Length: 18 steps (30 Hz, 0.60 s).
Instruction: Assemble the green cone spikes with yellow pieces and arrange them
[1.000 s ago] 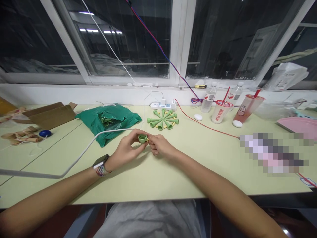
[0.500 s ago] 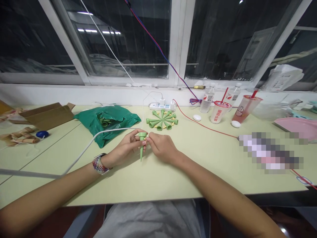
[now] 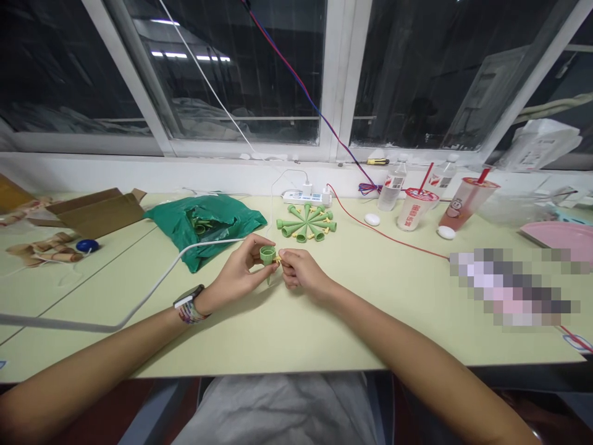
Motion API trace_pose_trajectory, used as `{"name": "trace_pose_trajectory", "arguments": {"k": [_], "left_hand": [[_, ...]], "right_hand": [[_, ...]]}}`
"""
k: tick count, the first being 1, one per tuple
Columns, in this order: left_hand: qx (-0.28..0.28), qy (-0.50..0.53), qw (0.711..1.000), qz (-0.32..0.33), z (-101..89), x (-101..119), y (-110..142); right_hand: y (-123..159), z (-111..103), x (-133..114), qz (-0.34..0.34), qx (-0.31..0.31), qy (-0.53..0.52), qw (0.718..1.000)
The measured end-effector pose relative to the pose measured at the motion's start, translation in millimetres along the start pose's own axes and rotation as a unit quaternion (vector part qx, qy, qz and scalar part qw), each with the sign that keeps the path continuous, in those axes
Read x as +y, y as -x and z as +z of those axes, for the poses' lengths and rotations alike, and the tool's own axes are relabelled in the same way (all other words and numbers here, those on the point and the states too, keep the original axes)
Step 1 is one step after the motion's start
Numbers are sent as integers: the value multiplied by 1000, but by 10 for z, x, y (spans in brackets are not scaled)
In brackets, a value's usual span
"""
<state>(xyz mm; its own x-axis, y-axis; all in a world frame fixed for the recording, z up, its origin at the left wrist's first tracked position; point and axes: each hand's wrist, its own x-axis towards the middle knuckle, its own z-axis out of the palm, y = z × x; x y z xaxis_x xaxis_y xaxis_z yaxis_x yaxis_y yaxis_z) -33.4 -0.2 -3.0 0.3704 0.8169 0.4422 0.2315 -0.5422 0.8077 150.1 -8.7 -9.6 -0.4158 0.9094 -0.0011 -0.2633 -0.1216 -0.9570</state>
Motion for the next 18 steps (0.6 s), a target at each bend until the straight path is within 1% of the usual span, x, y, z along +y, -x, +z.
{"name": "trace_pose_trajectory", "arguments": {"k": [3, 6, 8, 10, 14, 18], "left_hand": [[-35, 74, 994, -71, -9, 2, -29], [-63, 179, 974, -126, -20, 7, -52], [-56, 239, 958, -147, -23, 1, -56], [-38, 277, 945, -169, -24, -20, -56], [4, 288, 938, -191, -27, -62, -56], [-8, 325, 921, -214, -26, -33, -49]], "right_hand": [[-29, 2, 46, -25, 37, 33, 998], [-62, -24, 74, -55, 46, 55, 996], [-72, -58, 74, -67, 48, 65, 994], [-69, -96, 70, -84, 52, 98, 990], [-48, -145, 64, -112, 31, 199, 973], [-17, -152, 41, -124, 7, 246, 961]]}}
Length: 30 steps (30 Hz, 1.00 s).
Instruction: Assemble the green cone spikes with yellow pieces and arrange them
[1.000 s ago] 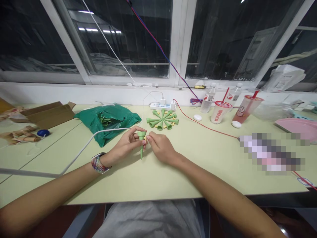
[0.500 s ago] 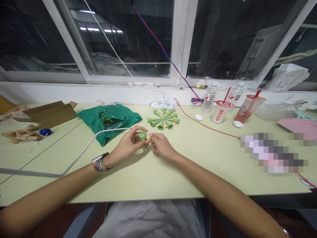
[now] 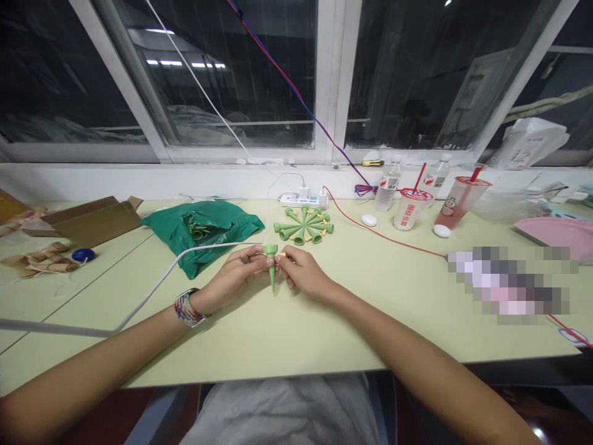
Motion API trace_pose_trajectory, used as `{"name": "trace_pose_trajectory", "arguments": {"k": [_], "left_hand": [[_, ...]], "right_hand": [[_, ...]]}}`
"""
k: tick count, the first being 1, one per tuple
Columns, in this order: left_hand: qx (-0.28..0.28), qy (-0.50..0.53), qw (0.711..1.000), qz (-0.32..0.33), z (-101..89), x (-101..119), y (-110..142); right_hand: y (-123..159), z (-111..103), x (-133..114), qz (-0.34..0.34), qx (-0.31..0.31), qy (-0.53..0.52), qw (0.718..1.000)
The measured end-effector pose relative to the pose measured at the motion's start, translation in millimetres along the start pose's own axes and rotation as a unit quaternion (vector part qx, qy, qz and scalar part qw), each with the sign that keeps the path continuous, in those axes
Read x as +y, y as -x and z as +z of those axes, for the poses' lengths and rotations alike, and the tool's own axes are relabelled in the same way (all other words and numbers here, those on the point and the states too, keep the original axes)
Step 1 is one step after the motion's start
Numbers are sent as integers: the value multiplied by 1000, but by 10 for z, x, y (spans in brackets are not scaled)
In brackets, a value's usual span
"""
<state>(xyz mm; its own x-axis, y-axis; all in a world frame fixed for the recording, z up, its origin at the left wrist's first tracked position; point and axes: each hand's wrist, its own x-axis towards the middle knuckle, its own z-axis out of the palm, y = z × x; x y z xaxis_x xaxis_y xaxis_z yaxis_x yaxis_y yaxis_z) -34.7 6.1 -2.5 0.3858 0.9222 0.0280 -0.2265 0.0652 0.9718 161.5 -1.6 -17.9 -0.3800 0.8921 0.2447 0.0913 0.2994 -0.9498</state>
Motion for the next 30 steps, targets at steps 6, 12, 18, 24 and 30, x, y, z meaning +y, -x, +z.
{"name": "trace_pose_trajectory", "arguments": {"k": [6, 12, 18, 24, 30], "left_hand": [[-9, 39, 998, -44, 25, 63, 35], [-20, 27, 999, -16, 24, 44, -3], [-29, -10, 1000, 0, 42, 32, -10], [-40, -10, 999, 10, 16, 3, -32], [-31, -9, 999, 33, -4, -8, -48]], "right_hand": [[46, -28, -87, -23, -8, 75, 997], [42, -20, -67, 0, -10, 0, 1000], [22, -65, -1, 4, -31, -21, 999], [11, -78, -30, 7, -50, -16, 999], [-22, -94, 3, 20, -20, 1, 1000]]}}
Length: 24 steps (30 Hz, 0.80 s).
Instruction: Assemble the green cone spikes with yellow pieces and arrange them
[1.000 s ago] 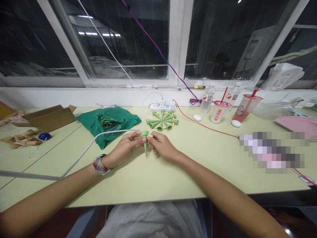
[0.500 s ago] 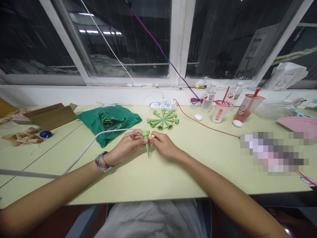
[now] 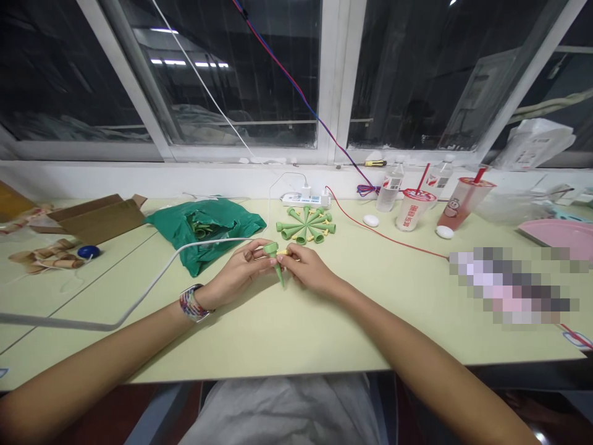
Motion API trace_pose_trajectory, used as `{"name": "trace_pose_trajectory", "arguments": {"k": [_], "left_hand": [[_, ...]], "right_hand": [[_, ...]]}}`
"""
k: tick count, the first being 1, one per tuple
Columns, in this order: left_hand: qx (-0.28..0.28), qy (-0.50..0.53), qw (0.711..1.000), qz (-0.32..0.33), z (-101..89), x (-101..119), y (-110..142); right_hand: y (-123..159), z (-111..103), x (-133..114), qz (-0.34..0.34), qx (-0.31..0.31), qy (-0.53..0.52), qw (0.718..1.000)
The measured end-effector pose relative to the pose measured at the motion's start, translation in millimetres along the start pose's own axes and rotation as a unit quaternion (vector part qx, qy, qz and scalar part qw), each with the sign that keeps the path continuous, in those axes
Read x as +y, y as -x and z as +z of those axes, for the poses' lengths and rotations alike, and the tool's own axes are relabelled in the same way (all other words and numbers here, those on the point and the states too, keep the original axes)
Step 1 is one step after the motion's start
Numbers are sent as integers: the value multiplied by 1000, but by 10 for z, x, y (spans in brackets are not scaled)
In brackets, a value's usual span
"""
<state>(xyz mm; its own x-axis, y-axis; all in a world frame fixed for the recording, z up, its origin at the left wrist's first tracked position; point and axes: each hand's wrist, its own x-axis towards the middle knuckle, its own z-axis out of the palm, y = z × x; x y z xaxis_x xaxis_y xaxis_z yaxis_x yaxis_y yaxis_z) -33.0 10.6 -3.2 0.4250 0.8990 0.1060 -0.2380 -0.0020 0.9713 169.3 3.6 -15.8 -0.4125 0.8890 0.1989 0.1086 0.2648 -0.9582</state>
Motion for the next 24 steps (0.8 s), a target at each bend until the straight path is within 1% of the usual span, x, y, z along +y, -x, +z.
{"name": "trace_pose_trajectory", "arguments": {"k": [2, 7, 9, 11, 14, 16, 19, 22, 24], "left_hand": [[13, -10, 1000, 15, -6, 12, 4], [57, -8, 998, 40, -22, 5, -12], [73, -12, 996, 50, -26, 5, -28], [82, -43, 994, 61, -38, 27, -48], [90, -120, 985, 85, -86, 96, -90], [87, -164, 977, 105, -136, 140, -134], [62, -203, 969, 124, -207, 167, -230], [47, -205, 969, 126, -235, 150, -361], [58, -185, 974, 120, -225, 135, -473]], "right_hand": [[-4, 3, 34, -4, 21, 23, 999], [3, 41, 96, -51, 70, 160, 983], [3, 39, 89, -72, 82, 178, 978], [1, 13, 65, -95, 97, 191, 972], [-9, -60, 26, -118, 125, 216, 961], [-26, -116, 19, -119, 138, 224, 957], [-84, -194, 54, -112, 150, 234, 954], [-202, -283, 108, -114, 157, 254, 947], [-313, -354, 127, -120, 153, 267, 944]]}}
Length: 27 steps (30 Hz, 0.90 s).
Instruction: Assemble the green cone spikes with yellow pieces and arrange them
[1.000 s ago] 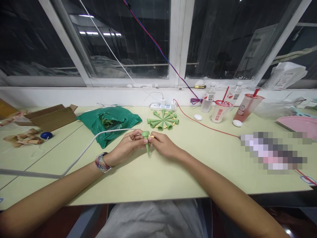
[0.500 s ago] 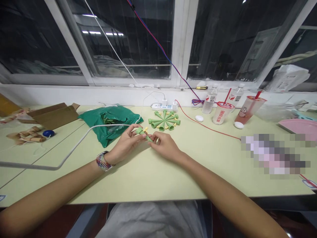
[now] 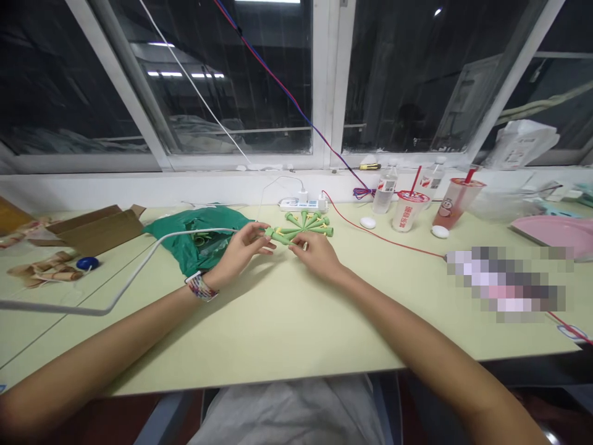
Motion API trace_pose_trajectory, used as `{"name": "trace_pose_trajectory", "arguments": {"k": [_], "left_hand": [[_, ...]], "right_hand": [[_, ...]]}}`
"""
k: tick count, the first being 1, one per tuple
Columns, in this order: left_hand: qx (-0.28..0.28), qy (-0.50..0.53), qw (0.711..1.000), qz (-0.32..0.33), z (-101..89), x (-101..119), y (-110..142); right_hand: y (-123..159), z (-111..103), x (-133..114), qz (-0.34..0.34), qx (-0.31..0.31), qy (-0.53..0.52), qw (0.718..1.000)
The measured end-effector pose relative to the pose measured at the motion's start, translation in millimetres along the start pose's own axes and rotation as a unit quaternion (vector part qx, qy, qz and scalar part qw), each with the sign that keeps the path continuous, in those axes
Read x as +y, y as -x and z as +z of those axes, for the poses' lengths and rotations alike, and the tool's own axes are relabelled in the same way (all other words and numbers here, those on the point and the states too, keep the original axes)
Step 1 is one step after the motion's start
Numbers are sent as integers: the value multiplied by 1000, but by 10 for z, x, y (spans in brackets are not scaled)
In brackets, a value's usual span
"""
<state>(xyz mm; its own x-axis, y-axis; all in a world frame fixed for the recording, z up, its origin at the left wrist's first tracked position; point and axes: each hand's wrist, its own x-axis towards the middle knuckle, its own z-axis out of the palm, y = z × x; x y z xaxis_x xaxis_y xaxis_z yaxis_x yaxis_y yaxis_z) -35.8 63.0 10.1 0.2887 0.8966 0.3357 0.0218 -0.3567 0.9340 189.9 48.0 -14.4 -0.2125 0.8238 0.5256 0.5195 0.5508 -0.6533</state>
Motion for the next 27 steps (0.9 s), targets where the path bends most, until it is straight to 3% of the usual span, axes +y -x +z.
{"name": "trace_pose_trajectory", "arguments": {"k": [3, 6, 8, 14, 20, 27], "left_hand": [[33, 46, 998, -19, 67, -53, -223], [89, 102, 989, -50, 110, -150, -523], [136, 62, 987, -60, 97, -251, -730], [182, -41, 980, -67, -152, -600, -1152], [187, -153, 968, -62, -301, -827, -1221], [165, -250, 953, -43, -283, -941, -1148]], "right_hand": [[-201, -36, 75, 1, 11, 25, 1000], [-355, -105, 111, 28, 59, 32, 997], [-382, -178, 131, 50, 86, 1, 995], [-45, -535, 310, 104, 110, -80, 985], [323, -780, 595, 193, 135, -125, 964], [278, -747, 610, 229, 126, -166, 951]]}}
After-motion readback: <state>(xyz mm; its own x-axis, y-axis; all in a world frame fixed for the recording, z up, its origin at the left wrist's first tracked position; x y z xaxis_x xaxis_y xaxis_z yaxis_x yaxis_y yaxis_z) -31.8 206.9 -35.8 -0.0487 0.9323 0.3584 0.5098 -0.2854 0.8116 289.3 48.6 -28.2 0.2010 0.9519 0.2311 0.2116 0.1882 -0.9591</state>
